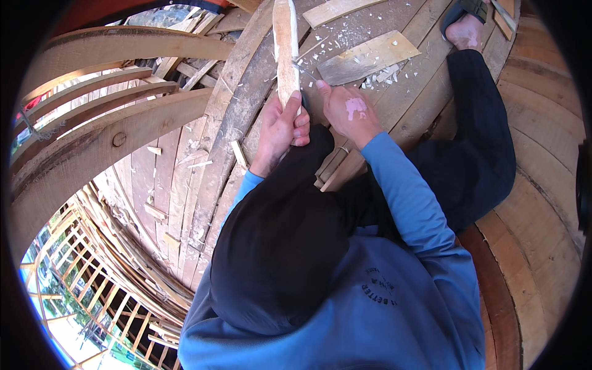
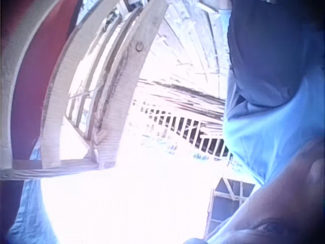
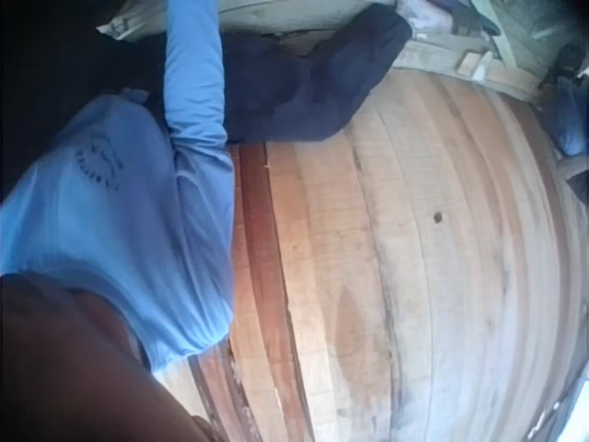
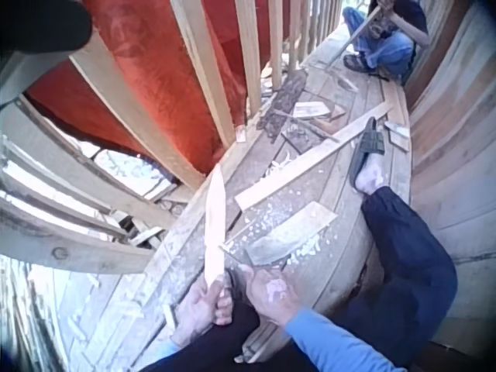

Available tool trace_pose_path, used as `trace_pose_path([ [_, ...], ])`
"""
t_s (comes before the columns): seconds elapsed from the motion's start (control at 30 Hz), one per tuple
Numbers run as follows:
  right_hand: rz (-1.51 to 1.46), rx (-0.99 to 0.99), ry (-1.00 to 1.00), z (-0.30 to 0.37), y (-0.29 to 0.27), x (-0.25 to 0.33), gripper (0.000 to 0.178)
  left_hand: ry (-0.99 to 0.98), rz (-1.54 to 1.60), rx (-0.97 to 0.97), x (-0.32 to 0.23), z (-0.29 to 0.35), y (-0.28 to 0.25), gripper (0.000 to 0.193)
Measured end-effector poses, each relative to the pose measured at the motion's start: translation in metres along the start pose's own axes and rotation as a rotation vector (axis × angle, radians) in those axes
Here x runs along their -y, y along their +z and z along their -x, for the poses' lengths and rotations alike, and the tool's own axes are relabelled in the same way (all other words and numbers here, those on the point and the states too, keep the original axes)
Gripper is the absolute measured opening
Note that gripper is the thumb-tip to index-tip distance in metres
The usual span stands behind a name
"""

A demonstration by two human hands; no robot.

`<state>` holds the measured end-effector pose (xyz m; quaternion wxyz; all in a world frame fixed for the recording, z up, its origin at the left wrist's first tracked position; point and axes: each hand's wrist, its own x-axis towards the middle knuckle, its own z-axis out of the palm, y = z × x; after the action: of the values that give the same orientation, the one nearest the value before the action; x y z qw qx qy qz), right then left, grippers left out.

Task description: The person whittles a piece of wood using a small knife, shaving off thin strips to shape the object.

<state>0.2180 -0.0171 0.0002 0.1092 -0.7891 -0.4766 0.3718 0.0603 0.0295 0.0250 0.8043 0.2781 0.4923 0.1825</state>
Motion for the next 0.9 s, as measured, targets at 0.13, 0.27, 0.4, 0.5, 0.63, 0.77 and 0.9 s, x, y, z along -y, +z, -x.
trace_pose_path([
  [0.13,0.013,0.2,-0.011,0.0,-0.028,0.006,0.058,-0.069,0.05,0.031,-0.006,0.006,-0.014,0.021],
  [0.27,0.011,0.17,-0.015,-0.006,-0.03,-0.002,0.039,-0.045,0.06,0.015,-0.004,0.02,-0.019,0.025],
  [0.4,-0.055,0.246,-0.375,-0.01,-0.008,0.002,0.05,-0.034,0.1,-0.027,0.025,0.039,-0.047,0.028],
  [0.5,-0.067,0.297,-0.36,-0.004,0.017,0.016,0.053,0.011,0.339,-0.183,0.039,0.061,-0.06,0.027],
  [0.63,-0.12,0.236,-0.367,-0.003,0.035,0.007,0.05,-0.047,0.444,-0.267,0.059,0.074,-0.075,0.023],
  [0.77,-0.202,0.295,-0.545,-0.008,0.026,0.008,0.052,-0.019,0.564,-0.246,0.074,0.064,-0.081,0.022],
  [0.9,-0.189,0.366,-0.46,-0.011,0.013,0.017,0.054,-0.015,0.557,-0.277,0.061,0.051,-0.071,0.022],
])
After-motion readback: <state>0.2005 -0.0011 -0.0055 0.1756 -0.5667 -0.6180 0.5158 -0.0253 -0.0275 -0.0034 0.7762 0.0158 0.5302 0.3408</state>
